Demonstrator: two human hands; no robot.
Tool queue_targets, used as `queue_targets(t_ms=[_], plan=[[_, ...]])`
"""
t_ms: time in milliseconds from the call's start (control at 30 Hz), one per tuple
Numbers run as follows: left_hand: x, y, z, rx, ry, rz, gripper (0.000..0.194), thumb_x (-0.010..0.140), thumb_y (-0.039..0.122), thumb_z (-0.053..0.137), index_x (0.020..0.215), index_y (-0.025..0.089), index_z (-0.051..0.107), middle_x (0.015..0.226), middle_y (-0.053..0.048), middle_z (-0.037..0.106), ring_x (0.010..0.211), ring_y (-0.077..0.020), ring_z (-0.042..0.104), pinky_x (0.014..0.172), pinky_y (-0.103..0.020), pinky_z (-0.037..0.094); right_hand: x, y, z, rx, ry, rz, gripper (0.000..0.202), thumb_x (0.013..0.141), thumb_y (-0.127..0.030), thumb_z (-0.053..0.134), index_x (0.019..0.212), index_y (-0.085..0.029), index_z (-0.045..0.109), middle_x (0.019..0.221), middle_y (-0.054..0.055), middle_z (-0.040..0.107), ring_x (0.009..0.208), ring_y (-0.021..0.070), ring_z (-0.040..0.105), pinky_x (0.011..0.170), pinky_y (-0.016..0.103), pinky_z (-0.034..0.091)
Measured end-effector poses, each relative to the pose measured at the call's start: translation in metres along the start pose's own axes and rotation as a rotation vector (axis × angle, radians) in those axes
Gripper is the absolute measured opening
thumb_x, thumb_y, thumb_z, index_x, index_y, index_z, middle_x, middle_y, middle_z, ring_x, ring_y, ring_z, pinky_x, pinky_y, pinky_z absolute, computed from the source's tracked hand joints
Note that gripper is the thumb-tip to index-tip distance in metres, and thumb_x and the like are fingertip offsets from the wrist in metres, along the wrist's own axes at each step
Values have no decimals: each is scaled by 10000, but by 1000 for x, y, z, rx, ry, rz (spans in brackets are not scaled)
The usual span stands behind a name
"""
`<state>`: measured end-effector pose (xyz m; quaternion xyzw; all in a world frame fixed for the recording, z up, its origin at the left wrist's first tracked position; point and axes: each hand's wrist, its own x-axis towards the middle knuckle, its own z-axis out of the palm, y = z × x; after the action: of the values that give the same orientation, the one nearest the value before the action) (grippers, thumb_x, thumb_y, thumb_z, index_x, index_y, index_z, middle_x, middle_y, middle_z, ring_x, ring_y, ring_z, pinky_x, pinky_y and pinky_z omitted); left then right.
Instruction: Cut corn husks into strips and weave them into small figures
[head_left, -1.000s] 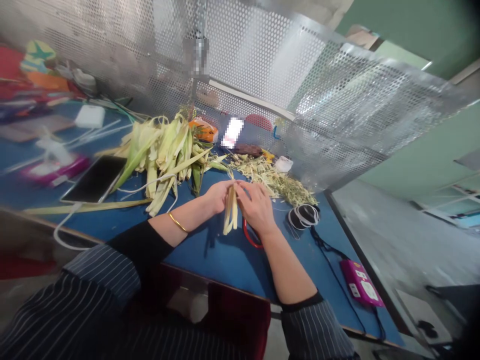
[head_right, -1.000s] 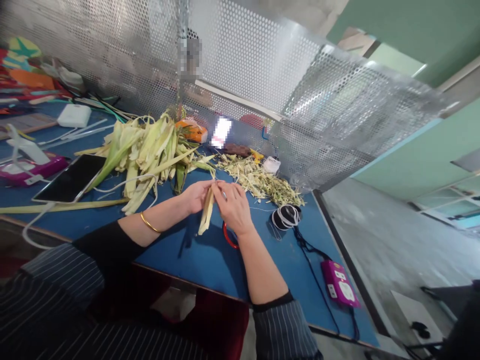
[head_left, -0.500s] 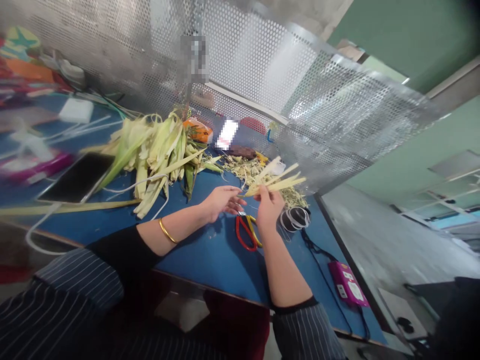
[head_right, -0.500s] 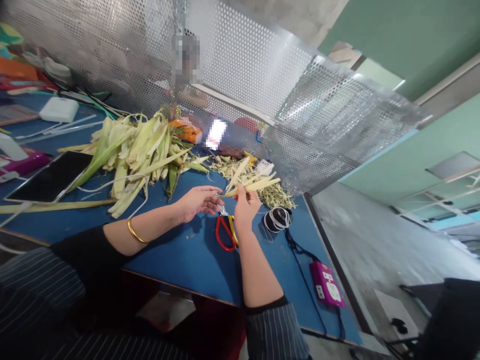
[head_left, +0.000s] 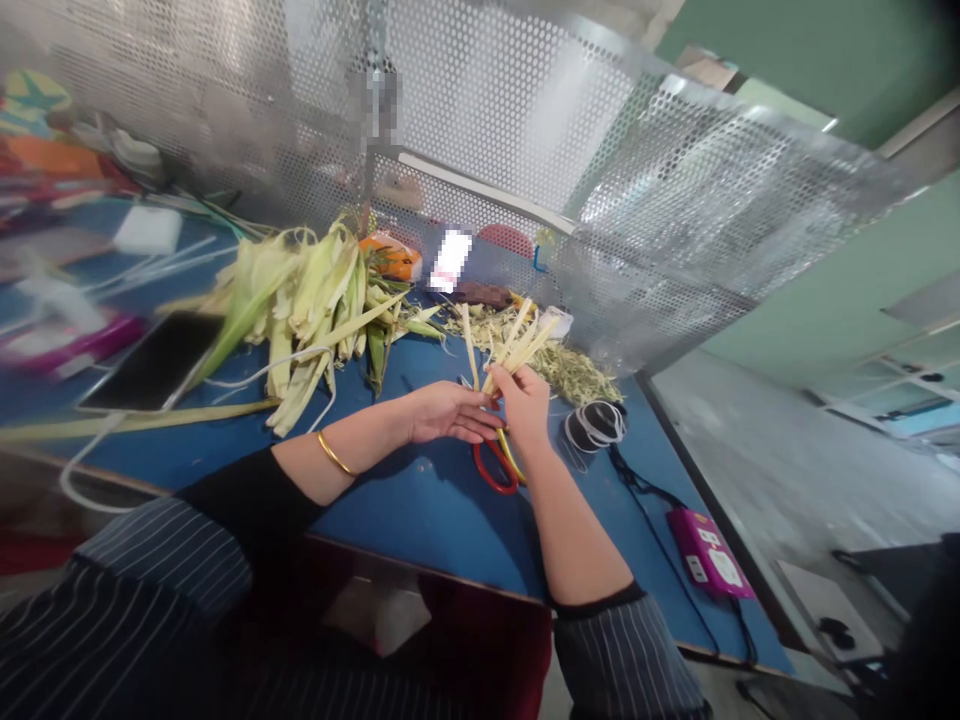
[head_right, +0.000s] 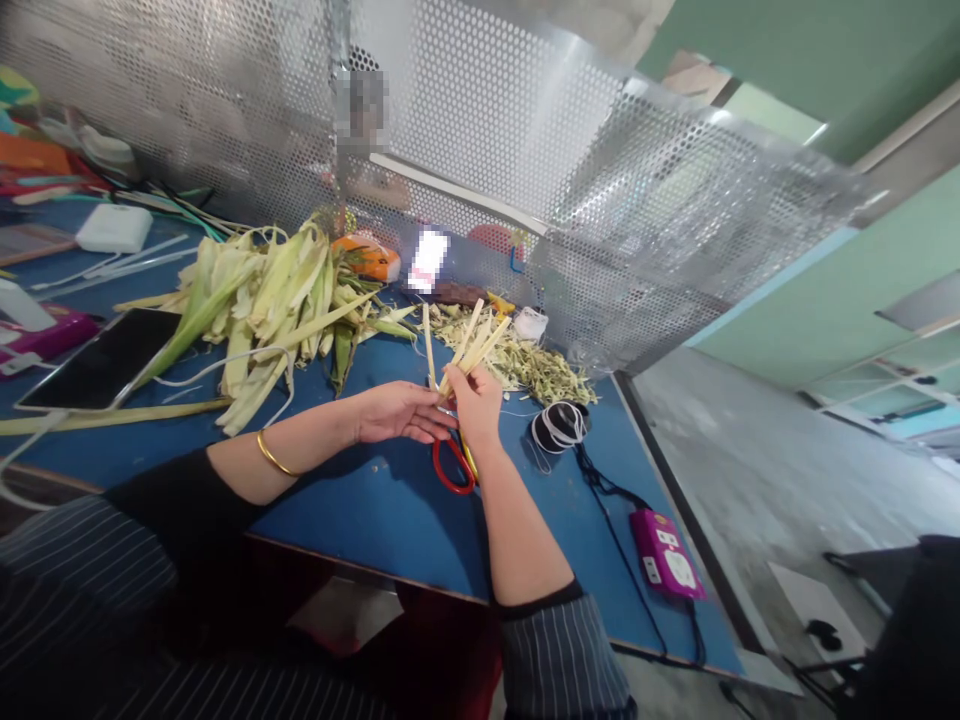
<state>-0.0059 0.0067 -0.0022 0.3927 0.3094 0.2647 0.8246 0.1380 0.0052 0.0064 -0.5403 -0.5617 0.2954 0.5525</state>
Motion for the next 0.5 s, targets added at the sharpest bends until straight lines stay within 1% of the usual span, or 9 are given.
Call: queue_targets(t_ms=[100,167,233,333,500], plan=[[0,0,3,40,130,92,224,869,310,618,880,99,692,871,-156,746,687,-192,720,610,-270,543,1,2,0,55,0,-21,229,762,-407,624,711,-184,622,587,-35,563,545,105,481,551,249,413],[0,0,4,46,211,140,235,878,315,611,851,93,685,847,-151,744,655,-176,713,588,-254,535,2,4,1,99,-14,-30,233,773,-407,621,700,-187,594,578,-40,545,555,106,492,573,250,424],[1,2,4,43,257,166,229,888,294,600,827,88,679,832,-149,743,635,-163,706,567,-239,526,2,5,1,128,-28,-35,213,782,-392,611,729,-187,593,607,-35,556,576,109,512,590,251,434],[2,2,3,51,284,188,220,888,279,599,817,87,678,815,-145,741,614,-155,698,552,-234,525,3,7,1,125,-18,-42,196,787,-381,591,758,-188,598,669,-24,582,593,109,524,599,253,440],[2,0,4,104,273,190,237,911,277,557,847,92,691,808,-142,738,589,-146,688,517,-220,502,4,11,0,102,-3,-31,227,778,-392,601,681,-193,551,598,-35,552,581,113,523,603,257,444]])
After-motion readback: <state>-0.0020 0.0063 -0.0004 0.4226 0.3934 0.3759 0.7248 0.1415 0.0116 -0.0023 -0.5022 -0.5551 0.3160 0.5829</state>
